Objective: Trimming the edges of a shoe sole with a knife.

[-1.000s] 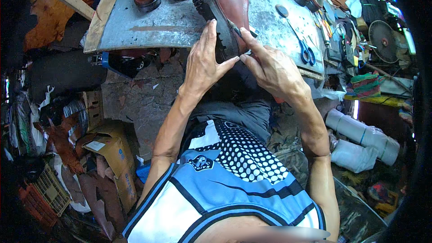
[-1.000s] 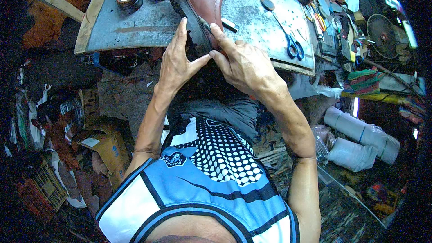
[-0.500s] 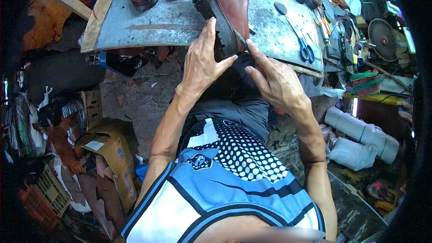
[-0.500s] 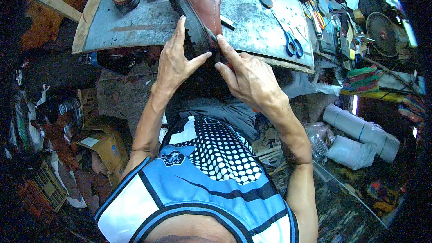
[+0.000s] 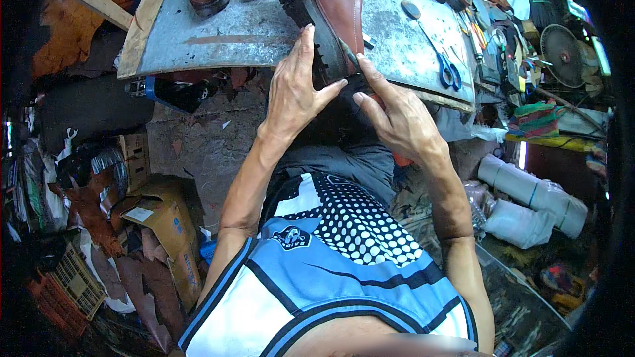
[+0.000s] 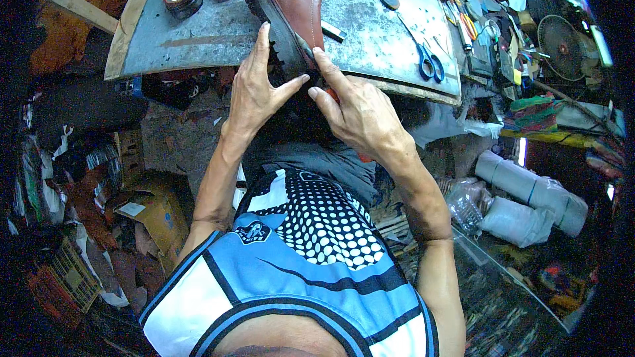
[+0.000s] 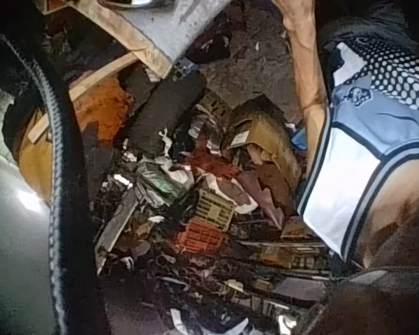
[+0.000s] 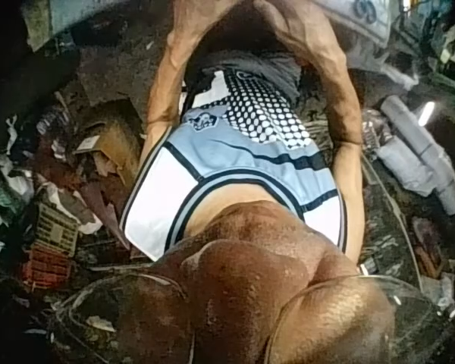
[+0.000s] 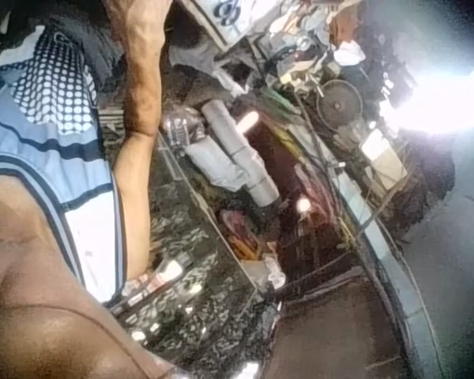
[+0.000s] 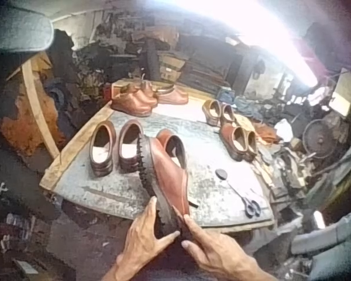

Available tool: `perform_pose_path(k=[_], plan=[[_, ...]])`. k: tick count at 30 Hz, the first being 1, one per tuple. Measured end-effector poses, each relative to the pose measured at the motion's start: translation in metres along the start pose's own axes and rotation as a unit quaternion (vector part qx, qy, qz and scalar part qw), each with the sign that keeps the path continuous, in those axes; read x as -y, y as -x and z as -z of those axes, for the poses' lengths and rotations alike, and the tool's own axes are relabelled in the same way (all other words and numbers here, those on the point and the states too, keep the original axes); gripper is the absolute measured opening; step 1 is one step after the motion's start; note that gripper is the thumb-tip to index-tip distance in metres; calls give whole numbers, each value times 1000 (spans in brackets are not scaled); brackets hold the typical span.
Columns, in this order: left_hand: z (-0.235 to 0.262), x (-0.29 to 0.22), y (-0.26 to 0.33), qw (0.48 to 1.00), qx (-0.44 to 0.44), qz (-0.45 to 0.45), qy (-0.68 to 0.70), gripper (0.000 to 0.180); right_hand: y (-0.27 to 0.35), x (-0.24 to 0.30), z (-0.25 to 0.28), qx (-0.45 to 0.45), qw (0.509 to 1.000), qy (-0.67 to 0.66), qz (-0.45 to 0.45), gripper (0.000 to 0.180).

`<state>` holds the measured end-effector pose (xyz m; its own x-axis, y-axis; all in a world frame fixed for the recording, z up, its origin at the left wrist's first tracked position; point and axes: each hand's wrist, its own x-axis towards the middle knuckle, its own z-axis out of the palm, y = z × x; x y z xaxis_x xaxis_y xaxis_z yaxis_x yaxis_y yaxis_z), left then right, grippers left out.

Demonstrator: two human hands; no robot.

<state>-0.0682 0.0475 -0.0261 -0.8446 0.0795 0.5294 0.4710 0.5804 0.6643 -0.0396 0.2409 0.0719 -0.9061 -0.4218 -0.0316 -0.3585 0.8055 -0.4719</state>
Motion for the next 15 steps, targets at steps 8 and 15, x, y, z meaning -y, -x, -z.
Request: perform_pose_path(k=[8, 15], plan=[[-2, 1, 1, 1000, -1, -7, 0, 109, -8, -2, -1, -2, 1000, -20, -6, 63], [0, 0, 1, 1000, 1, -6, 1, 109, -14, -5, -1, 1, 1000, -15, 5, 62]])
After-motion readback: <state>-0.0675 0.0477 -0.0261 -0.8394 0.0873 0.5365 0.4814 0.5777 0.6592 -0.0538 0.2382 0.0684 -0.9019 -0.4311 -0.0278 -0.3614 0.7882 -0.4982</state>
